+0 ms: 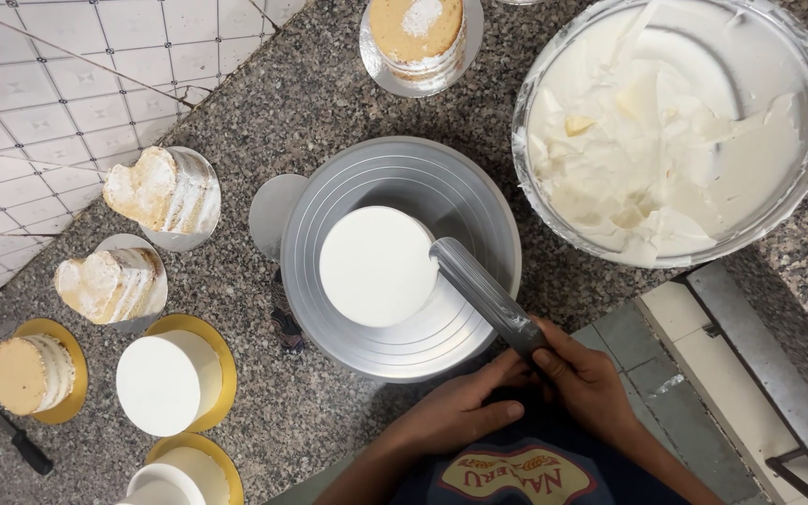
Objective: The person spreads white frosting over the top of a layered cake on a rotating turntable using a spatula, rotating the turntable to smooth the surface. They then lift the finished cake aside, stack cake boards, and begin frosting another cake layer on the counter.
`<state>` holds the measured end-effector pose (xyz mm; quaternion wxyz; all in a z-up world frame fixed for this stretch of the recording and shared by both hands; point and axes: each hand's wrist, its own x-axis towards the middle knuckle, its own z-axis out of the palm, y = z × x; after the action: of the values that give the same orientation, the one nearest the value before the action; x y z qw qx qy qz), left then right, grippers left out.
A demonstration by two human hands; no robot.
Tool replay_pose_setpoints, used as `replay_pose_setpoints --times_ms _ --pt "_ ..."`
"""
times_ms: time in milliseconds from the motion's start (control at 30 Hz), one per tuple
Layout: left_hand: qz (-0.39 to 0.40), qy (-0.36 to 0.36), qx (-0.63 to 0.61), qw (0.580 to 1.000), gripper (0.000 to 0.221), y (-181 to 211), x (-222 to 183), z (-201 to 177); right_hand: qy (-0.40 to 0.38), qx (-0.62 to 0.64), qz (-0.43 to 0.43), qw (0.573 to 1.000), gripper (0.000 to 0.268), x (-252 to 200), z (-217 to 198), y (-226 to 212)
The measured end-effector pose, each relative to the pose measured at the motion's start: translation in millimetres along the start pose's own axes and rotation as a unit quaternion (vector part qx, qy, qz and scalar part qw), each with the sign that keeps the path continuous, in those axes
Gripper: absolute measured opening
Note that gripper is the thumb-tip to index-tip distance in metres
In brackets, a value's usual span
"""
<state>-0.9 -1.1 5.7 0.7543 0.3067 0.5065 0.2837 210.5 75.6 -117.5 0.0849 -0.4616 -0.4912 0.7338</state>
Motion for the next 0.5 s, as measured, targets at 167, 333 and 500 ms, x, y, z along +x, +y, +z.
replay_pose_setpoints --times_ms 167,333,500 --pt "0.0 0.0 0.007 1.0 0.084 3.6 -0.5 0.5 -0.001 -0.008 0.006 1.0 0.053 -1.2 0.2 -2.6" --pt "-0.026 -0.001 0.009 1.0 0.084 2.3 0.1 0.4 -0.002 -0.006 -0.005 1.0 0.052 -1.1 0.3 0.2" --pt "-0.023 -0.003 0.009 1.0 0.085 0.6 -0.1 0.6 -0.003 -0.009 -0.004 1.0 0.052 -1.8 0.0 0.2"
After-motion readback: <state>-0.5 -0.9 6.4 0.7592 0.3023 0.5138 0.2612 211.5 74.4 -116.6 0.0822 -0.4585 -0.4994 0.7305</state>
